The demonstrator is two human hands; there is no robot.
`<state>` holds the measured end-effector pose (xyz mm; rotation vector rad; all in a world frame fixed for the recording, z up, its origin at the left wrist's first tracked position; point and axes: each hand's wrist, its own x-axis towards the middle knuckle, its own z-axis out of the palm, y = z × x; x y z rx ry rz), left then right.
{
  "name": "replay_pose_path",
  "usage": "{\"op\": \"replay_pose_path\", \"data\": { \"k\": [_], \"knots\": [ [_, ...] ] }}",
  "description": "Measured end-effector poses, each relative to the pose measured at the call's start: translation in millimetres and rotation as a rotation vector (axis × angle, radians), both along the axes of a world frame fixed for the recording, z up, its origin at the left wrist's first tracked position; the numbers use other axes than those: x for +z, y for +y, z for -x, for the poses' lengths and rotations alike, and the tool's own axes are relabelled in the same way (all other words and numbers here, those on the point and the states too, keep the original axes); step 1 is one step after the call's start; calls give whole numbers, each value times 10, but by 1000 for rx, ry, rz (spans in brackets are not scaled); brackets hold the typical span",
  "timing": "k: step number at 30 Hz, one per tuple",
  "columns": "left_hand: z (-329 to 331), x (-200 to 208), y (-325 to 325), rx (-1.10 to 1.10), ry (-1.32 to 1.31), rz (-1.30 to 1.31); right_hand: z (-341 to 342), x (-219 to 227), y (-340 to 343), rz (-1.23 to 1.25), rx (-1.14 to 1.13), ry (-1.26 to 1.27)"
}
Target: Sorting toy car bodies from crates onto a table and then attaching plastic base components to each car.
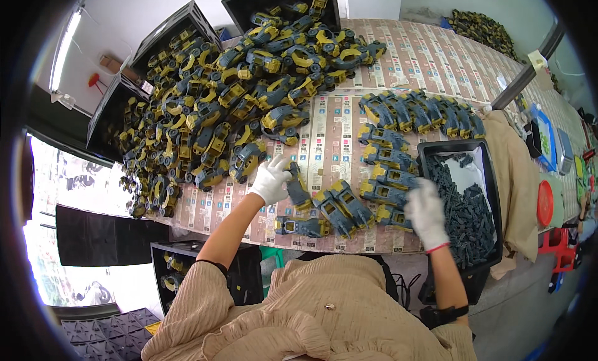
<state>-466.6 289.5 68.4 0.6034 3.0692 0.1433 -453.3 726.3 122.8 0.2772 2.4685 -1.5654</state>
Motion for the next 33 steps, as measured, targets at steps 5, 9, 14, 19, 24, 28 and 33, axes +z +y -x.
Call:
{"op": "replay_pose_path", "data": {
  "k": [5,9,14,19,24,28,33],
  "knots": [
    [-16,-110,84,90,-225,-77,-1,-285,-1377,-341,679,492],
    [-220,-144,64,147,25,-137,73,-591,-2006,-493,813,307],
    [-552,-427,-84,244,52,-392,111,-491,-2406,-593,902,158],
    [-699,-611,-13,350,46,-612,192,-452,-2560,-771,995,85],
    [-791,-571,-19,323,-34,-582,191,-334,-2550,-920,1054,79],
    [-800,-602,-34,281,9,-544,162,-315,-2590,-902,1086,43],
    [-784,-552,-49,295,-41,-541,91,-209,-2610,-881,1047,-30]
  ]
}}
